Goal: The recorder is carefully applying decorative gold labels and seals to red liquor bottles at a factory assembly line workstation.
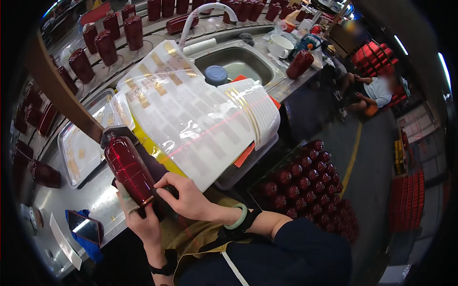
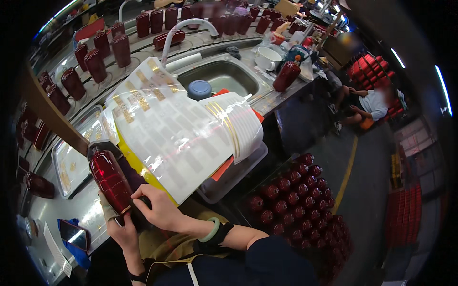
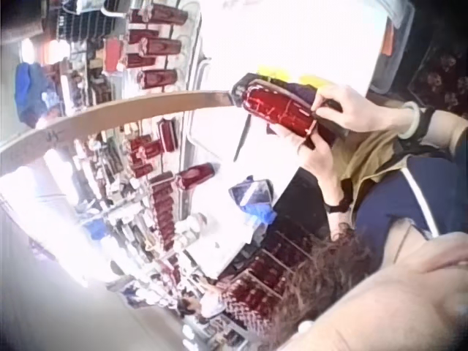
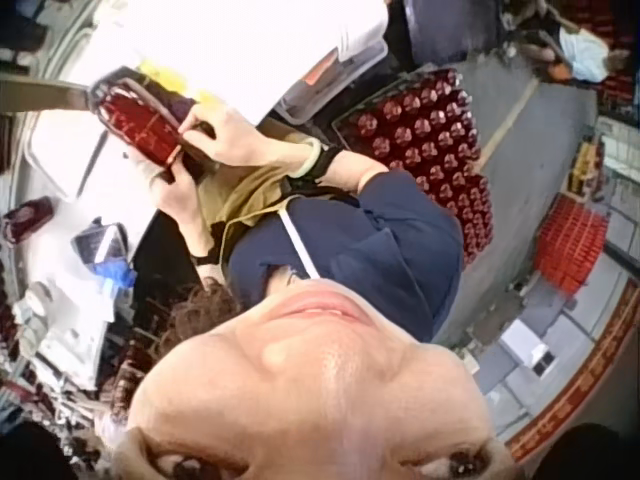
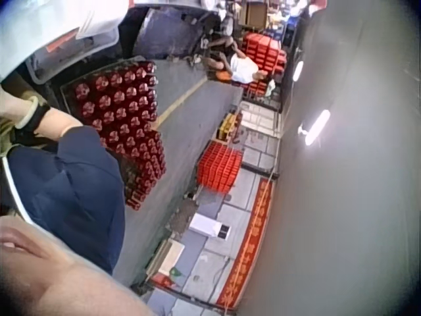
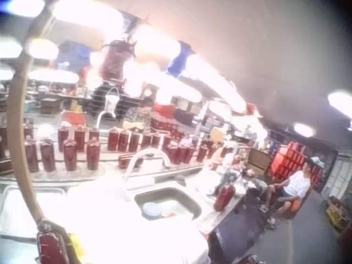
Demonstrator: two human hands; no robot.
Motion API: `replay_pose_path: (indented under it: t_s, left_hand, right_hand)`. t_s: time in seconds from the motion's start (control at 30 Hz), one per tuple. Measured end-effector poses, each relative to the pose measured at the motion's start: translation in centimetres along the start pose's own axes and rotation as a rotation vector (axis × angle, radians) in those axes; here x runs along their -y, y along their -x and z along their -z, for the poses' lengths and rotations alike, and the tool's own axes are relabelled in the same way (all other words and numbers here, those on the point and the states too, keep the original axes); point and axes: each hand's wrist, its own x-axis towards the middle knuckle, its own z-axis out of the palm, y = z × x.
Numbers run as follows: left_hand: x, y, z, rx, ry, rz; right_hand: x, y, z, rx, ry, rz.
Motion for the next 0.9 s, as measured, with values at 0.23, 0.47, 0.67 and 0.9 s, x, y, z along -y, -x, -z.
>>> replay_pose_path:
  t_s: [0.23,0.47,0.67,0.9]
  left_hand:
    - [5.4,2.6,1.7,0.304,0.063,0.234]
    - [2.0,0.2,0.9,0.213,0.088,0.077]
    - [2.4,-0.1,0.6,0.12,0.152,0.193]
    - [2.8,0.1,0.5,0.136,0.181,0.186]
  right_hand:
    - [-1.9,-0.7,0.5,-0.057,0.228,0.002]
    - [0.0,-0.4,1.2,-0.017,0.13,-0.157]
    - [1.0,-0.1,0.0,0.069,0.115,-0.091]
    - [1.0,0.0,0.1,0.045,0.154,-0.111]
